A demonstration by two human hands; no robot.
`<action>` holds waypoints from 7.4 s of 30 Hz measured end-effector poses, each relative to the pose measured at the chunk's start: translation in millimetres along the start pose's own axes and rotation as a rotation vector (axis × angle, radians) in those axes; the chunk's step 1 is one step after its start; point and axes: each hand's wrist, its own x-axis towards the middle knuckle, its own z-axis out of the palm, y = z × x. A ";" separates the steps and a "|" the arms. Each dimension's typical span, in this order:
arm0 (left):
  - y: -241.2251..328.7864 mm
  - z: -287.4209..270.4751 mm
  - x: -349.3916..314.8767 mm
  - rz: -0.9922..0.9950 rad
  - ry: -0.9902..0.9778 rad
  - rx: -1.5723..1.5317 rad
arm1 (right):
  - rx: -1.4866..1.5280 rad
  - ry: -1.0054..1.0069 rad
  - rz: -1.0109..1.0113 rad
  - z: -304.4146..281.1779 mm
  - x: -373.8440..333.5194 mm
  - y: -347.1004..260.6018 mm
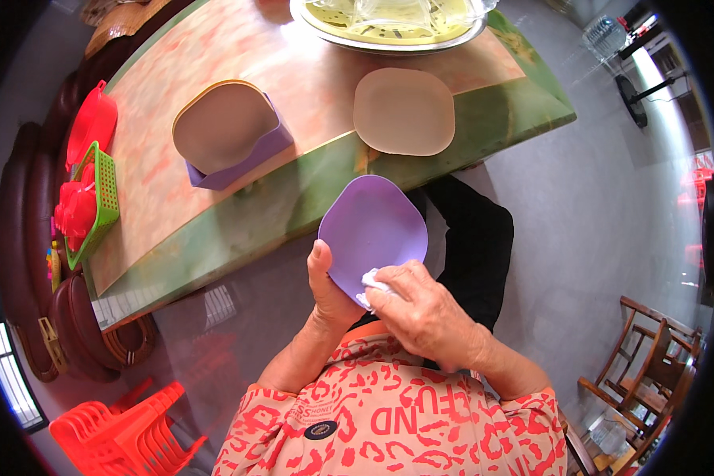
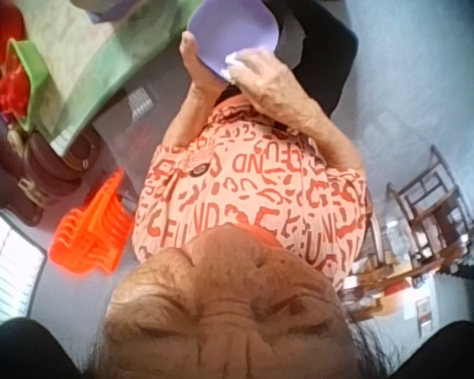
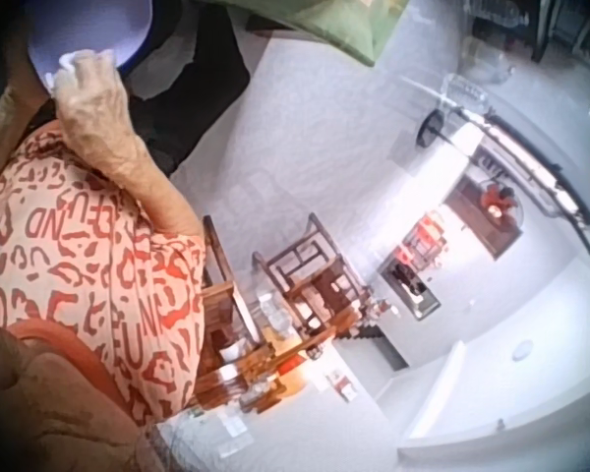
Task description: The person wipes a purple plastic bowl, a beige plastic bowl, and a large metal bowl with a white cloth. They handle the items one at a time, wiping the interior and exterior surfaces before placing them back on the table.
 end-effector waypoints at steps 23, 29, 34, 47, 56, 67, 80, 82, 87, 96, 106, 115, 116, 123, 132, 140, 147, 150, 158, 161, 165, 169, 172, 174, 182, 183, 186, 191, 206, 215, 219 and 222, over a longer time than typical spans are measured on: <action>8.7 -24.0 -3.1 -0.213 -0.256 -0.065 | -0.425 0.116 -0.177 -15.2 -15.4 20.3; -7.7 -5.9 -15.4 -0.173 -0.096 -0.169 | -0.271 0.160 -0.113 2.7 -11.2 13.5; -8.2 -12.0 -14.0 -0.184 -0.066 -0.170 | -0.022 0.074 -0.070 3.2 -14.0 19.6; -1.4 3.9 -17.0 -0.303 -0.037 -0.136 | -0.459 0.100 -0.033 -19.6 7.7 61.6; -4.0 -2.0 -17.5 -0.280 0.005 -0.139 | -0.404 0.043 0.120 -17.7 -15.8 27.3; -1.5 2.1 -16.1 -0.352 -0.070 -0.154 | -0.494 0.318 0.048 -7.1 22.6 50.4; -0.4 5.2 -13.0 -0.253 -0.006 -0.047 | -0.605 0.255 0.133 -12.4 24.2 36.2; -3.0 0.4 -12.7 -0.262 -0.032 -0.076 | -0.654 0.229 0.187 -12.7 10.0 30.5; -14.5 -4.0 -13.0 -0.278 -0.037 -0.085 | -0.732 0.150 0.297 -5.3 13.5 26.4; -10.6 -8.6 -15.7 -0.281 0.056 -0.217 | -0.150 0.123 0.074 17.6 29.7 15.1; -13.8 -2.1 -12.7 -0.228 0.039 -0.153 | -0.416 0.298 0.176 11.2 35.1 31.8; -26.8 -17.1 -14.8 -0.163 -0.018 -0.320 | -0.145 0.383 -0.069 25.5 42.7 15.6; -30.9 -22.2 -14.2 -0.099 -0.034 -0.350 | -0.186 0.389 -0.090 24.5 46.1 15.8; -5.8 7.4 -18.1 -0.315 -0.037 -0.065 | -0.461 0.360 -0.010 2.3 57.9 35.1; 0.8 6.1 -8.8 -0.233 -0.173 -0.025 | -0.433 0.341 0.372 -5.7 19.8 44.9; -2.0 5.0 -7.4 -0.320 -0.143 0.024 | -0.385 0.379 0.223 -14.5 25.7 46.9; 0.6 10.2 -13.5 -0.282 -0.101 0.043 | -0.328 0.442 0.132 -17.2 52.0 40.7; 5.1 13.1 -9.0 -0.252 -0.147 0.037 | -0.176 0.410 0.271 -19.2 36.1 53.7; 8.0 9.7 -7.6 -0.244 -0.214 0.074 | 0.353 0.208 0.620 -26.4 -6.9 65.5; 7.3 2.0 -7.2 -0.248 -0.227 -0.001 | 0.629 0.322 0.612 -17.1 -6.9 73.9; 3.4 -13.3 -9.5 -0.200 -0.185 -0.057 | 0.202 0.546 0.479 -13.2 5.3 59.4; 11.4 7.6 -12.4 0.057 -0.025 0.178 | -0.145 0.773 0.374 -18.0 6.1 54.3; 16.2 -2.9 -29.7 0.633 0.206 0.785 | -0.409 0.821 0.276 -27.8 2.0 53.1; 29.6 10.4 -43.9 0.467 -0.026 0.682 | -0.476 0.836 0.222 -26.9 2.4 49.7; 9.9 45.5 -17.4 0.051 0.108 0.182 | -0.459 0.671 -0.062 -6.2 -3.7 13.2; 7.9 43.1 -18.7 0.067 0.139 0.167 | -0.429 0.633 -0.078 -2.5 -7.2 9.5; 12.0 42.5 -30.0 0.072 0.171 0.151 | -0.240 0.563 -0.159 -1.3 -17.8 2.4; 21.0 28.2 -53.2 0.099 0.062 0.388 | 0.379 0.642 0.027 -25.8 -20.9 -12.8; 7.1 6.0 -42.6 0.198 0.156 0.344 | -0.057 0.754 -0.023 -18.7 9.5 3.8; -11.6 -14.3 -35.8 0.192 -0.136 0.267 | 0.148 0.551 -0.089 19.5 14.8 11.5; -6.3 -10.1 -38.7 0.071 -0.163 0.331 | 0.030 0.691 -0.056 16.3 23.4 24.2; -9.7 -5.2 -41.0 0.075 -0.138 0.390 | 0.138 0.756 0.023 8.6 28.1 39.7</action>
